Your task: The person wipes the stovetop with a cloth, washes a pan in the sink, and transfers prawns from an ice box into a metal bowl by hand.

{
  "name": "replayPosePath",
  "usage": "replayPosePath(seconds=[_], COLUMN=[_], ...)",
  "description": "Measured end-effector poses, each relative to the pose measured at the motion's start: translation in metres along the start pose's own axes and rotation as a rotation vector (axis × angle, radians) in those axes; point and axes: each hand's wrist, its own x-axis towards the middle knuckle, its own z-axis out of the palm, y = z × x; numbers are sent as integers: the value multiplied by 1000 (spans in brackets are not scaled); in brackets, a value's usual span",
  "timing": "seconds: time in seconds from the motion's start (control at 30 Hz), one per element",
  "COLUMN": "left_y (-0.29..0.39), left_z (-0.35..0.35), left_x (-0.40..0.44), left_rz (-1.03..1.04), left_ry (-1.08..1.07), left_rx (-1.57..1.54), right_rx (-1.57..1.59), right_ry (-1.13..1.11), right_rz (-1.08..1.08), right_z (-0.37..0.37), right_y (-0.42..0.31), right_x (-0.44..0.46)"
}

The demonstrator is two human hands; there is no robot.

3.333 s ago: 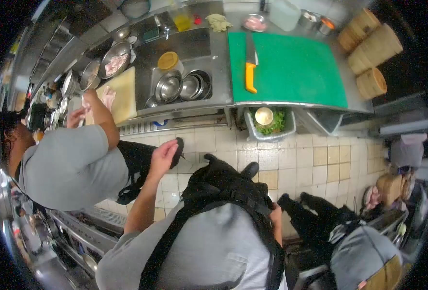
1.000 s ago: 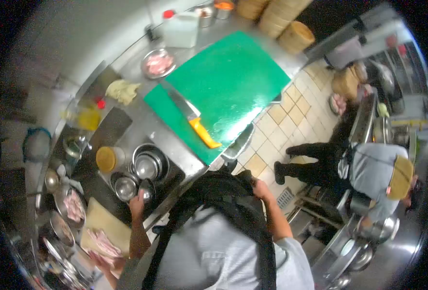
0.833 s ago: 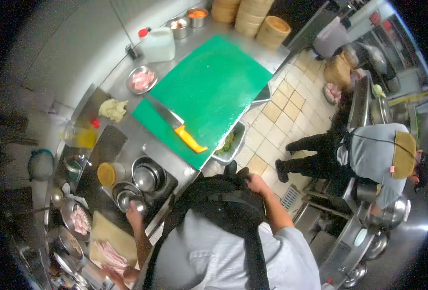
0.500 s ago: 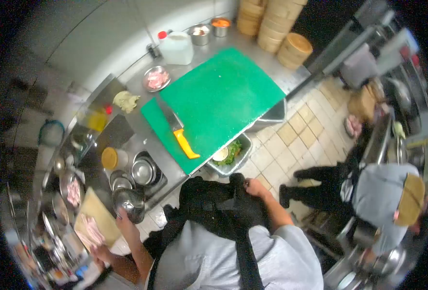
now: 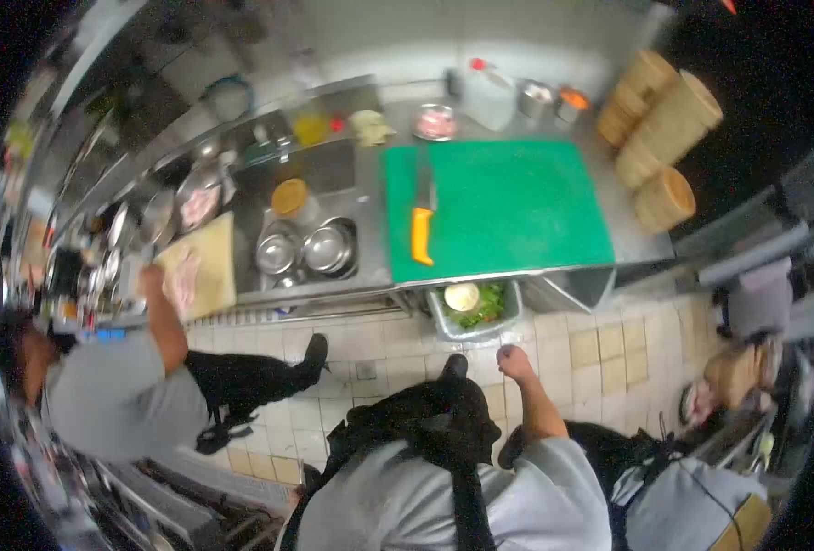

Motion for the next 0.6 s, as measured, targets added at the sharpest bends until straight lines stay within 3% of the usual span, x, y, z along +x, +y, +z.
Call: replayPosePath(seconds=[0.1, 0.13, 0.17, 0.23, 0.3, 0.37, 0.43, 0.57, 0.6], left_y=[-63, -92, -104, -96, -149, -166, -201, -231, -225], left_z=[36, 42, 45, 26, 43, 32, 35, 26, 19], left_x=[-67, -70, -89, -114, -134, -145, -159, -177, -183], left_rz=[-184, -313, -324, -511, -522, -536, -591, -581, -463], left_ry=[21, -105, -41, -39, 33, 79, 137, 247, 400], left_rx=[-307, 109, 20, -235, -294, -224, -324, -485, -454], right_rx=[-28, -7, -81, 99, 54, -450, -606, -463, -583], right_ry=[39, -38, -99, -200, -450, -351, -331, -596, -608], right_rz=[-74, -161, -162, -120, -258, -1141, -472, -653, -841], right_z=[30, 39, 55, 100, 139, 206, 290, 338, 346], right_y=[-6, -11, -10, -17, -17, 38, 27, -105, -144], right_x=[-7, -14, -16, -37, -51, -9, -27, -97, -117])
